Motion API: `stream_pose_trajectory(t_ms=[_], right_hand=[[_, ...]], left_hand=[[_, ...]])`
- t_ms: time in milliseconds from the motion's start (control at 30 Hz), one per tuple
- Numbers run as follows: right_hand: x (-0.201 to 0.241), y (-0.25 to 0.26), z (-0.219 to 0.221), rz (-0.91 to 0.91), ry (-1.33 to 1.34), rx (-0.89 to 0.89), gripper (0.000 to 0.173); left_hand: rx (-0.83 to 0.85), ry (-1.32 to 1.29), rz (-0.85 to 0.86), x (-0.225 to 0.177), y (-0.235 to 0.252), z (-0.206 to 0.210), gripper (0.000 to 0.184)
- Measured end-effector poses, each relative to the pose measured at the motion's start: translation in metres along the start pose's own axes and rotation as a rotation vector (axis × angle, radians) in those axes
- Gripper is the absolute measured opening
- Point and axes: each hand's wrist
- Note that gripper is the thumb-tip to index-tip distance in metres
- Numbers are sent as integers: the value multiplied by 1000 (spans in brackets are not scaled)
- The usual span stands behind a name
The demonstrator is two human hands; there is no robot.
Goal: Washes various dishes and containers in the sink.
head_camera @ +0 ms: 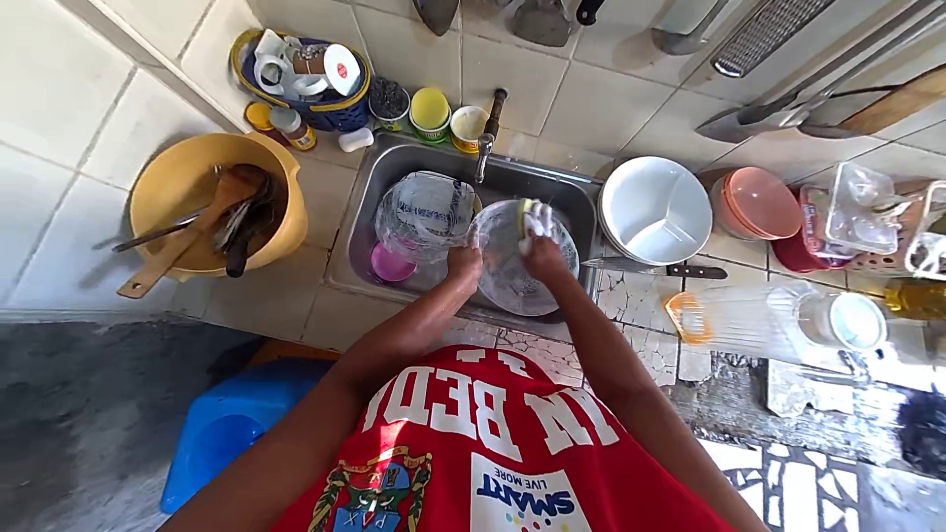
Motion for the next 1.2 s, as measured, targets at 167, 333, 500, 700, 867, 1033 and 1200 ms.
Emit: stream_pose_trajectory(t_ms=[167, 333, 500, 700, 867, 1033, 1200], right_hand=[[-7, -64, 0, 103, -13, 22, 50], [58, -86, 20, -64, 109, 183, 38], [17, -26, 3, -19, 10, 14, 57], [11, -86, 0, 35, -70, 124, 50], [61, -84, 15, -131, 81, 222, 48], [0, -26, -2, -113, -77, -128, 54], [-4, -88, 0, -221, -111, 162, 49]], left_hand=[[-58, -131, -48, 2, 15, -15, 58], [-47, 79, -34, -4, 4, -4, 59], [-40, 47, 29, -7, -2, 1, 52], [-130, 2, 52, -10, 21, -23, 53], [-80, 34, 175, -12, 5, -12, 46], [-57, -51, 121, -12, -1, -18, 50], [-134, -99, 21, -8, 14, -33, 58]])
Point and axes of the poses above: each hand's wrist, its own y-axis towards the middle knuckle, its own z-axis out of the palm, x = y × z, and after that the axes turned 6 degrees about y, right-handed
